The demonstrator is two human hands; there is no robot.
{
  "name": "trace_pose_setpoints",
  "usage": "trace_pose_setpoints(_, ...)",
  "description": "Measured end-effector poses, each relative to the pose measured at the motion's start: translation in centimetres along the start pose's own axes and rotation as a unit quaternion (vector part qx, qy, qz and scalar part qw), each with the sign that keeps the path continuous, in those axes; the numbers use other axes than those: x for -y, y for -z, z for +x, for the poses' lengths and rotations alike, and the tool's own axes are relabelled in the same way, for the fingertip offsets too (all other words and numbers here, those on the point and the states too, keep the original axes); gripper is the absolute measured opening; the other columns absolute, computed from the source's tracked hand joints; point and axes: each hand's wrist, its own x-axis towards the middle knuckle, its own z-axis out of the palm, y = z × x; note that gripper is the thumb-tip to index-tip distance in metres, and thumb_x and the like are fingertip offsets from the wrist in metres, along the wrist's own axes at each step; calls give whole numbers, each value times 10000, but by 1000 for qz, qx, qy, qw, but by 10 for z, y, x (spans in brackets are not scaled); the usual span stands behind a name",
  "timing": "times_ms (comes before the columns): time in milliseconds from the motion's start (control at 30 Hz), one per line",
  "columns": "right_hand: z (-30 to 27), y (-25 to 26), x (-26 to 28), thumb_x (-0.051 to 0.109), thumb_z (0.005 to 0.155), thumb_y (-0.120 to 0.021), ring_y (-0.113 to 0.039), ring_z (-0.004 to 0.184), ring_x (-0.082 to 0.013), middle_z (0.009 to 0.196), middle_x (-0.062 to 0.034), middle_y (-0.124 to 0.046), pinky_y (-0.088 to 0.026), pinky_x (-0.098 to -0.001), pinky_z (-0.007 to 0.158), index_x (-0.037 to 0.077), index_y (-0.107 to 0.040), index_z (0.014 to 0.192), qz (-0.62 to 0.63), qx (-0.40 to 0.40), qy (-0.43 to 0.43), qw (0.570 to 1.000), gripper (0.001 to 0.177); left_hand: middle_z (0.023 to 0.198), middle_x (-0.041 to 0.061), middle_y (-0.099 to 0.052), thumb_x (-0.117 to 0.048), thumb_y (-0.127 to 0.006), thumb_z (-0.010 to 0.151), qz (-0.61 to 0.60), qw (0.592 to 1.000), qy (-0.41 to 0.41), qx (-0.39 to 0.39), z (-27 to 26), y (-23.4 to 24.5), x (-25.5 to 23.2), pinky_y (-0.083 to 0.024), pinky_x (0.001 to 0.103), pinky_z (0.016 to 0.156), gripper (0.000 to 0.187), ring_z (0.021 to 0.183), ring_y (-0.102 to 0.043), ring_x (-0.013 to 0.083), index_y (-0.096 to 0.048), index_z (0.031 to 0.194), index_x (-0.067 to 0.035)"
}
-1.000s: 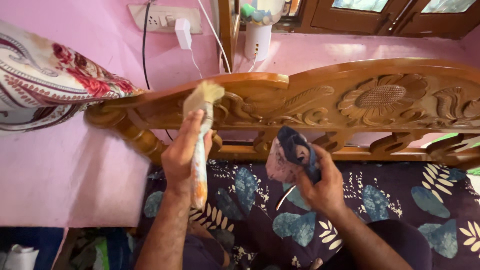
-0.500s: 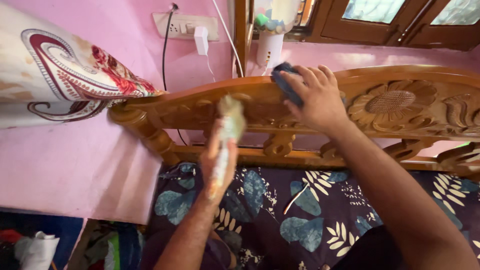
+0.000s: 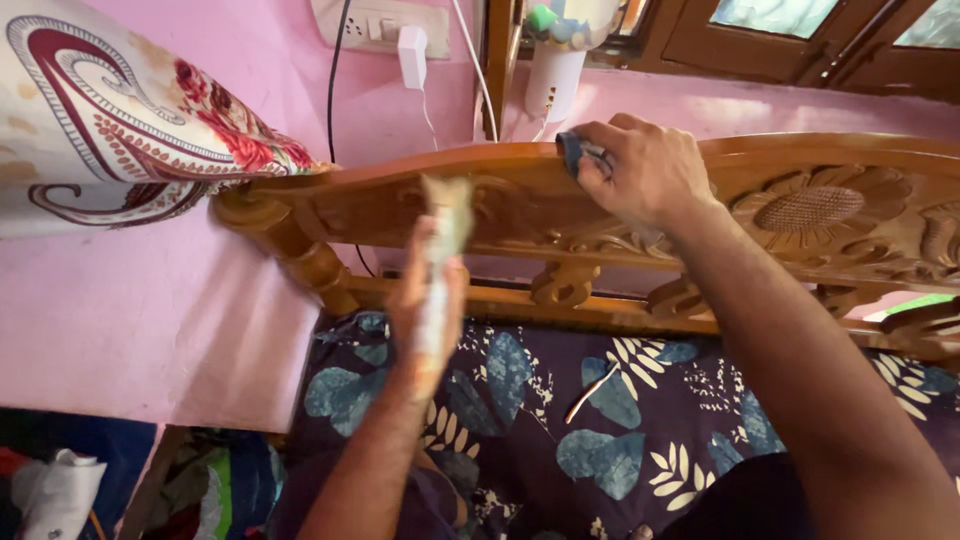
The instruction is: The person wipes a decorative wooden headboard with a cloth and cleans the intricate carvings using a large brush.
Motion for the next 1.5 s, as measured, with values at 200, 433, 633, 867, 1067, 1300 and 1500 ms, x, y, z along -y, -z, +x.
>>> trace_pose_setpoints(200, -3, -14, 8, 609, 918, -715, -731, 770, -266, 917, -60, -757, -563, -434, 675, 188, -769, 1070, 14, -167, 28, 985, 451, 1064, 148, -768, -99, -710, 997, -9, 999, 20, 32, -25, -40, -2, -640, 270, 667, 391, 819, -770, 198, -620, 1372, -40)
trace_pose_setpoints(433, -4, -24, 7, 583, 920, -752, -713, 720, -282, 870, -66, -744, -548, -451, 644, 140, -759, 987, 19, -215, 26, 976, 448, 1360, 251, -652, -43, -674, 1003, 8, 989, -141, 34, -10, -7, -34, -623, 358, 1001, 469, 1231, -704, 327, -528, 1441, 39)
trace_pose_setpoints(633, -5, -27, 8, 560, 914, -766, -707, 759, -294, 873, -64, -738, -545, -456, 684, 139, -747, 969, 21, -254, 45, 966, 425, 1446, 284, -564, -115, -733, 938, 75, 971, -159, 162, -27, -12, -35, -584, 420, 995, 637, 1279, -633, 434, -460, 1510, -51)
trace_pose_setpoints(867, -6, -31, 8, 560, 896, -774, -707, 765, -302, 867, -65, -734, -541, -463, 693, 137, -742, 950, 20, -255, 35, 966, 427, 1443, 263, -600, -116, -706, 953, 3, 981, -66, 183, -41, -10, -24, -630, 388, 917, 621, 1191, -704, 380, -461, 1524, -113)
trace_pose_setpoints(1067, -6, -28, 10, 575, 931, -758, -700, 767, -316, 863, -74, -729, -533, -468, 697, 117, -735, 948, 24, -269, 47, 962, 459, 1215, 158, -739, -160, -695, 963, 2, 963, 118, 240, -44, -10, -18, -640, 309, 784, 636, 941, -798, 241, -444, 1547, -162)
trace_pose_setpoints(1300, -12, -35, 13, 362, 1029, -707, -689, 815, -334, 922, -78, -734, -526, -477, 779, 126, -736, 993, 69, -322, 58, 942, 240, 1474, 310, -556, -121, -693, 1014, 70, 983, -141, 93, -26, -3, -13, -659, 321, 806, 623, 1049, -764, 320, -409, 1569, -109)
trace_pose_setpoints(1500, -12, -33, 16, 347, 1002, -731, -687, 823, -340, 918, -86, -729, -522, -481, 780, 123, -728, 997, 63, -325, 62, 942, 224, 1448, 233, -630, -154, -681, 992, 56, 991, -19, 121, -44, -17, -7, -647, 317, 798, 584, 1049, -767, 311, -449, 1523, -80)
